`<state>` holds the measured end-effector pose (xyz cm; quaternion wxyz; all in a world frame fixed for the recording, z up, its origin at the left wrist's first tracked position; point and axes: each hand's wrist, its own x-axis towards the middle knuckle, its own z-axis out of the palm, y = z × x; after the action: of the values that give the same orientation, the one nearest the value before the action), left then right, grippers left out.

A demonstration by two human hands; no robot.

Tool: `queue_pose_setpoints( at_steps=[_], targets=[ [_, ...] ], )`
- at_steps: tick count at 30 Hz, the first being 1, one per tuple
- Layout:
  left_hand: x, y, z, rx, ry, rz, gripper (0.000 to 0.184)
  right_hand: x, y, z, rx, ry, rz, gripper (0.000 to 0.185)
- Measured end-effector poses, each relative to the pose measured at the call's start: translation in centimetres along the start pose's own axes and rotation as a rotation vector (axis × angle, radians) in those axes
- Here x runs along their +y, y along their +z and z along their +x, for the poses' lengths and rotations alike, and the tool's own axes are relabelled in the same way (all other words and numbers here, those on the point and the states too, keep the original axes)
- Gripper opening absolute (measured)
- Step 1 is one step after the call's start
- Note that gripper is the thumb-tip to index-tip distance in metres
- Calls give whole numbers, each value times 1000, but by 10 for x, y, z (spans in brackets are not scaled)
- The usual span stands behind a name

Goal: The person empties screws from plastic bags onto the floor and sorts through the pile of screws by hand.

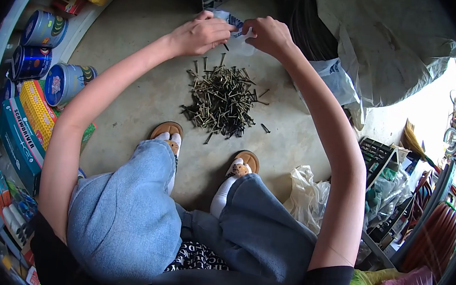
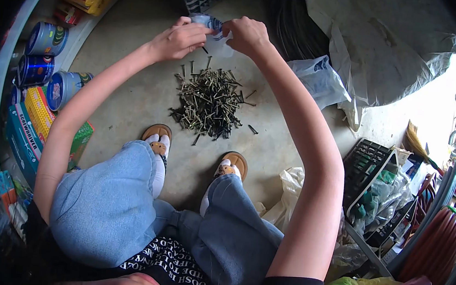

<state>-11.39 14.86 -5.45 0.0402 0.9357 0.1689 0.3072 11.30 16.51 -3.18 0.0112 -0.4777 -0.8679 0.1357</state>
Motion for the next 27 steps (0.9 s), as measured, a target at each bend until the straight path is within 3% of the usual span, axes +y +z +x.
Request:
queue_pose_setpoints(
  at_steps=[2,4,5,8,10,11,13,14,17,18,21,25,27],
  targets=[
    [0,3,-3,-167,-67,8,9,11,3,1,45,104,86,18],
    [4,1,-8,-172,-56,-11,8,19,5,3,231,315,213,14],
    [5,0,-8,-175,-47,-25,7,26,3,3,221,421,324,16],
    [5,-1,-2,-112,-4,-17,6,21,-1,-7,241,450,341,14],
    [-1,-3,4,-155,-34,-58,6,11,-4,-11,487,53,143,11],
    [-3,-4,6,-194,-68,-99,7,5,-8,-13,398,-126,63,10],
    [-5,-3,10,-224,-82,-58,8,-3,-5,-13,234,-242,-94,10],
    [-6,-2,14,-245,-97,-17,8,-14,-6,-12,70,-22,-149,5],
    [-9,6,29,-184,-92,41,10,-13,0,-6,72,-15,-380,11],
    [-10,10,34,-230,-130,175,9,-10,0,-5,75,10,-358,26],
    [-12,13,47,-341,-167,341,7,-8,-8,-5,166,48,-357,32],
    [-22,15,55,-432,-128,273,12,1,-11,3,182,-40,-329,12],
    [-22,7,61,-495,-130,205,12,4,-10,8,173,-71,-285,13]
  ],
)
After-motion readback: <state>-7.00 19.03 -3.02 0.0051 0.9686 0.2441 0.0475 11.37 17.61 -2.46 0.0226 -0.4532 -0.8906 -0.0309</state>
